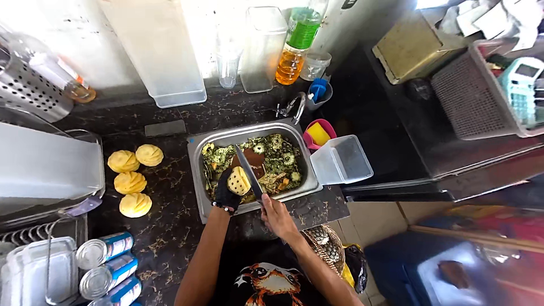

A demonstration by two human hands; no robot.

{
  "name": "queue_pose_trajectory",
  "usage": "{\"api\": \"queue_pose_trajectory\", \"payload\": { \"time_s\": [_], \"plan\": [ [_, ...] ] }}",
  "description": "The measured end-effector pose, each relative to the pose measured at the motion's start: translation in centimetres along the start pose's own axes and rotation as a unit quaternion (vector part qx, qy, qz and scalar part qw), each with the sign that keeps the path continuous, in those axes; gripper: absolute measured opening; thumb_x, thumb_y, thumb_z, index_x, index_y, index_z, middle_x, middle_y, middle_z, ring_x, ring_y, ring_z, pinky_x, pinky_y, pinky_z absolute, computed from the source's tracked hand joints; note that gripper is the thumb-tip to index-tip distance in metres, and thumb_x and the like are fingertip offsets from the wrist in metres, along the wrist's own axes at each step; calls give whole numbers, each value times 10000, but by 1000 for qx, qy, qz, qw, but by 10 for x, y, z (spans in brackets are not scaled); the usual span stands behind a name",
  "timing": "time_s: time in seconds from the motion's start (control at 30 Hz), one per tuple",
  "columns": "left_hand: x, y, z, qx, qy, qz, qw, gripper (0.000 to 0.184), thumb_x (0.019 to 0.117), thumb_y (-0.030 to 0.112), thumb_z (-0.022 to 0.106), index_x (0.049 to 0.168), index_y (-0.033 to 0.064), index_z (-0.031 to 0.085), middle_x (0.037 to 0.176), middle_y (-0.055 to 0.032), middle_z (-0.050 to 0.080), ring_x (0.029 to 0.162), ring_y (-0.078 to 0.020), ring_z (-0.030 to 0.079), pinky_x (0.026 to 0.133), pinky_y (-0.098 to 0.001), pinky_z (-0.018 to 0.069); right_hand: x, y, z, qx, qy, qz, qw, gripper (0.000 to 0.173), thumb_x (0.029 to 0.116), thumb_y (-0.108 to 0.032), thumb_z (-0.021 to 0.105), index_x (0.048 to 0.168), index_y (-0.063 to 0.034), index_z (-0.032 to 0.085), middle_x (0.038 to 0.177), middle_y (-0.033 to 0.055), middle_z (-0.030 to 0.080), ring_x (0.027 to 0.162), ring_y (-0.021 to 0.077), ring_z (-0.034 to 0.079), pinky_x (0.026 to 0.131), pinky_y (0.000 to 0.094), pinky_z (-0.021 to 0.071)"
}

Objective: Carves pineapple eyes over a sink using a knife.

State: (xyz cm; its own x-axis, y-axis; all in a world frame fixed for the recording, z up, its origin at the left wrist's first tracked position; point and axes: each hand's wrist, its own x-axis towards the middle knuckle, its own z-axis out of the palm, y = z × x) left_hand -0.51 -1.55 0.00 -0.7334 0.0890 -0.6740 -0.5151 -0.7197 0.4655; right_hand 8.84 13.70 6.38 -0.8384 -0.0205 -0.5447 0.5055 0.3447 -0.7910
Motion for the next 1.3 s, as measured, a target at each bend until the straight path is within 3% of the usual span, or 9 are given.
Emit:
{"api": "queue_pose_trajectory", "payload": {
  "time_s": [0.53, 0.63, 0.7, 0.77, 0.87, 1.03, 1.13, 1.23, 1.3],
  "plan": [
    [-14, 9, 10, 48, -15, -22, 998, 298, 1029, 349, 489, 1220, 130, 558, 1019, -87, 656, 891, -205, 666, 748, -407, 579, 8, 1, 5, 62, -13, 8, 998, 572, 1124, -449, 219, 853, -74, 555, 567, -23, 466, 436, 100, 470, 438, 276, 451],
    [-52, 54, 72, 94, 157, -160, 970, 288, 1105, 199, 330, 1324, 128, 504, 1180, -124, 594, 1091, -245, 607, 999, -428, 487, 8, 1, 4, 60, -12, 10, 998, 569, 1127, -440, 209, 863, -76, 558, 567, -29, 463, 439, 95, 469, 441, 266, 448],
    [-25, 15, 14, 69, -41, -8, 997, 285, 1046, 270, 442, 1239, 79, 532, 1027, -121, 648, 902, -215, 671, 755, -386, 584, 9, 1, 4, 62, -9, 11, 998, 569, 1127, -436, 211, 867, -71, 561, 569, -24, 471, 438, 95, 472, 437, 263, 447],
    [-24, 14, 15, 40, -88, -3, 995, 261, 1043, 282, 471, 1214, 102, 548, 990, -81, 649, 860, -172, 659, 735, -358, 575, 9, 1, 4, 67, -4, 13, 998, 565, 1129, -433, 215, 862, -71, 558, 570, -23, 476, 435, 93, 472, 432, 259, 447],
    [-82, 58, 98, 112, 77, -77, 988, 203, 1101, 185, 344, 1185, 133, 522, 928, -10, 552, 780, -76, 557, 717, -238, 503, 9, 1, 4, 73, -4, 7, 997, 565, 1130, -431, 212, 846, -75, 546, 563, -30, 467, 431, 82, 466, 426, 245, 437],
    [-3, 4, 2, 22, -30, -34, 999, 304, 1007, 327, 551, 1225, 117, 567, 1018, -99, 658, 887, -215, 665, 759, -411, 578, 11, 4, 5, 65, -6, 6, 998, 565, 1127, -443, 217, 865, -77, 558, 567, -25, 475, 432, 88, 471, 430, 253, 443],
    [-41, 27, 36, 61, -27, -46, 997, 246, 1059, 250, 459, 1244, 103, 528, 1012, -81, 628, 867, -162, 643, 746, -336, 566, 9, 7, 5, 55, -6, 4, 998, 561, 1127, -437, 214, 866, -77, 556, 568, -27, 472, 432, 87, 468, 429, 253, 441],
    [-103, 66, 117, 147, 95, -81, 981, 183, 1099, 159, 346, 1176, 126, 508, 922, -8, 545, 751, -58, 553, 679, -203, 494, 4, 11, 5, 44, -7, 10, 999, 569, 1128, -433, 213, 852, -74, 557, 571, -29, 477, 439, 87, 474, 438, 255, 442],
    [-76, 49, 79, 104, 25, -59, 992, 192, 1091, 190, 382, 1202, 112, 519, 950, -35, 581, 795, -96, 592, 721, -257, 524, 3, 12, 6, 42, -1, 14, 999, 567, 1129, -435, 215, 846, -78, 552, 566, -28, 473, 435, 88, 469, 434, 256, 438]
  ]
}}
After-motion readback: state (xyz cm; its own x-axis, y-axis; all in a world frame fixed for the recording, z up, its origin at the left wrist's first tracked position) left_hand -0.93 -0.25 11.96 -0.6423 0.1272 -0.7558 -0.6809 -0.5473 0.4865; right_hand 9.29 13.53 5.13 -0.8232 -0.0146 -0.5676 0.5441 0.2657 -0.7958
